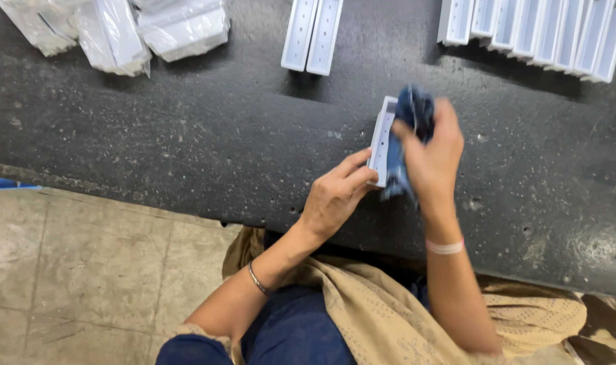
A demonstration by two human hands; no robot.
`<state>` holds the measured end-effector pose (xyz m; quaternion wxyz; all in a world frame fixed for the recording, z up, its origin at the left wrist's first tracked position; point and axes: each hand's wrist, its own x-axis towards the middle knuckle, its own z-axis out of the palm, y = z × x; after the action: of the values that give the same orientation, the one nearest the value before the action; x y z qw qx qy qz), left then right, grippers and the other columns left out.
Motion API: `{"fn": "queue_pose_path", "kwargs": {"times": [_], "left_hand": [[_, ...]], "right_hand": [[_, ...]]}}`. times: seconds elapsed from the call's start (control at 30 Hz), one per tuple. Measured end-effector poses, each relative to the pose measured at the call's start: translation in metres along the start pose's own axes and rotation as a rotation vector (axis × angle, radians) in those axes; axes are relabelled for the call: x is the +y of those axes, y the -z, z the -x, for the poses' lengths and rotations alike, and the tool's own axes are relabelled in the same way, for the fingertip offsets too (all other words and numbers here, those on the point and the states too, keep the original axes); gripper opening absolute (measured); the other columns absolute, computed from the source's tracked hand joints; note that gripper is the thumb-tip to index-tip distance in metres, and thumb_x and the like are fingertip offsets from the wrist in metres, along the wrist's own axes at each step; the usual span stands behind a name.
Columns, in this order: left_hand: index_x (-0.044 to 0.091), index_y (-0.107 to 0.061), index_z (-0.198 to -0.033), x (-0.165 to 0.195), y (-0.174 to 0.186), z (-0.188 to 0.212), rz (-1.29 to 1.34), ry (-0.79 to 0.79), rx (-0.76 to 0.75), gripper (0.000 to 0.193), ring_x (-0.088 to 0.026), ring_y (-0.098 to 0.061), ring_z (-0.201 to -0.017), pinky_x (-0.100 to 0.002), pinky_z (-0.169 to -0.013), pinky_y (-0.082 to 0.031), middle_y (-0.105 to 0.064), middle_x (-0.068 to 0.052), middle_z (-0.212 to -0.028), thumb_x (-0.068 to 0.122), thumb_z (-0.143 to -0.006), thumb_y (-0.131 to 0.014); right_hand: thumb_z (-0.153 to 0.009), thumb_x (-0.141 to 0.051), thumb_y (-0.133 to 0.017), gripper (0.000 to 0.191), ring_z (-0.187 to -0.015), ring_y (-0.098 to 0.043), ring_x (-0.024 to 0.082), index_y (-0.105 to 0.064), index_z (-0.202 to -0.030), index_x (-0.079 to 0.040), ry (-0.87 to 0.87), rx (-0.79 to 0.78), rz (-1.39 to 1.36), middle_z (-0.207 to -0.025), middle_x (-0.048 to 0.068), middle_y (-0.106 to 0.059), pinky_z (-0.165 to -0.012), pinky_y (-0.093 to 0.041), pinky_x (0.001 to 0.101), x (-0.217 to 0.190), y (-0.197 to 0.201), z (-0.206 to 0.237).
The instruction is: The person wipes multiple white plastic rectangular parts with a blue cloth on a dark worktable. They pick up each part, wipe its surfaces, and place it back on the table. A bottle of liquid and wrapped parts are visible nearby.
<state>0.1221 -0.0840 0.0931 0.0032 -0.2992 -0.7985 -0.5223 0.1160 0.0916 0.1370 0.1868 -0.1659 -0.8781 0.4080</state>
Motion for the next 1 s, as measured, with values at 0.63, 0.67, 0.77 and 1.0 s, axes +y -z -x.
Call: {"fn": "queue_pose_path", "kwargs": {"times": [0.63,0.67,0.77,1.0], "left_hand": [[0.007,-0.063,-0.098,0.002,0.004,-0.005,0.078,-0.014,0.01,0.017,-0.031,-0.073,-0.104,-0.037,-0.083,-0.06,-0.067,-0.007,-0.135,0.001,-0.087,-0.074],[0.007,-0.063,-0.098,0.002,0.003,-0.005,0.083,-0.009,0.005,0.016,-0.031,-0.073,-0.103,-0.037,-0.083,-0.06,-0.067,-0.006,-0.134,0.002,-0.088,-0.074],[0.007,-0.063,-0.099,0.003,0.004,-0.005,0.099,-0.011,0.0,0.019,-0.032,-0.072,-0.104,-0.037,-0.084,-0.06,-0.067,-0.007,-0.134,-0.001,-0.086,-0.073],[0.009,-0.069,-0.103,0.0,0.045,-0.013,-0.213,0.001,0.022,0.021,-0.028,-0.07,-0.11,-0.042,-0.1,-0.051,-0.073,-0.008,-0.125,-0.004,-0.091,-0.057]], "right_hand": [[-0.088,-0.006,-0.083,0.029,-0.084,-0.059,0.016,-0.059,-0.103,0.0,0.068,0.029,-0.006,-0.093,0.011,-0.065,-0.079,-0.051,0.0336,0.019,0.001,-0.024],[-0.088,-0.007,-0.084,0.03,-0.084,-0.059,0.016,-0.059,-0.103,0.001,0.102,-0.012,0.007,-0.092,0.011,-0.065,-0.079,-0.051,0.0334,0.023,0.001,-0.035],[-0.086,-0.008,-0.084,0.033,-0.082,-0.059,0.016,-0.058,-0.104,0.001,0.143,-0.14,0.04,-0.091,0.012,-0.066,-0.078,-0.051,0.0332,0.03,0.008,-0.05],[-0.083,-0.01,-0.08,0.031,-0.084,-0.063,0.013,-0.06,-0.104,-0.001,-0.104,-0.197,-0.04,-0.094,0.008,-0.07,-0.079,-0.052,0.0304,0.021,0.039,-0.003]]}}
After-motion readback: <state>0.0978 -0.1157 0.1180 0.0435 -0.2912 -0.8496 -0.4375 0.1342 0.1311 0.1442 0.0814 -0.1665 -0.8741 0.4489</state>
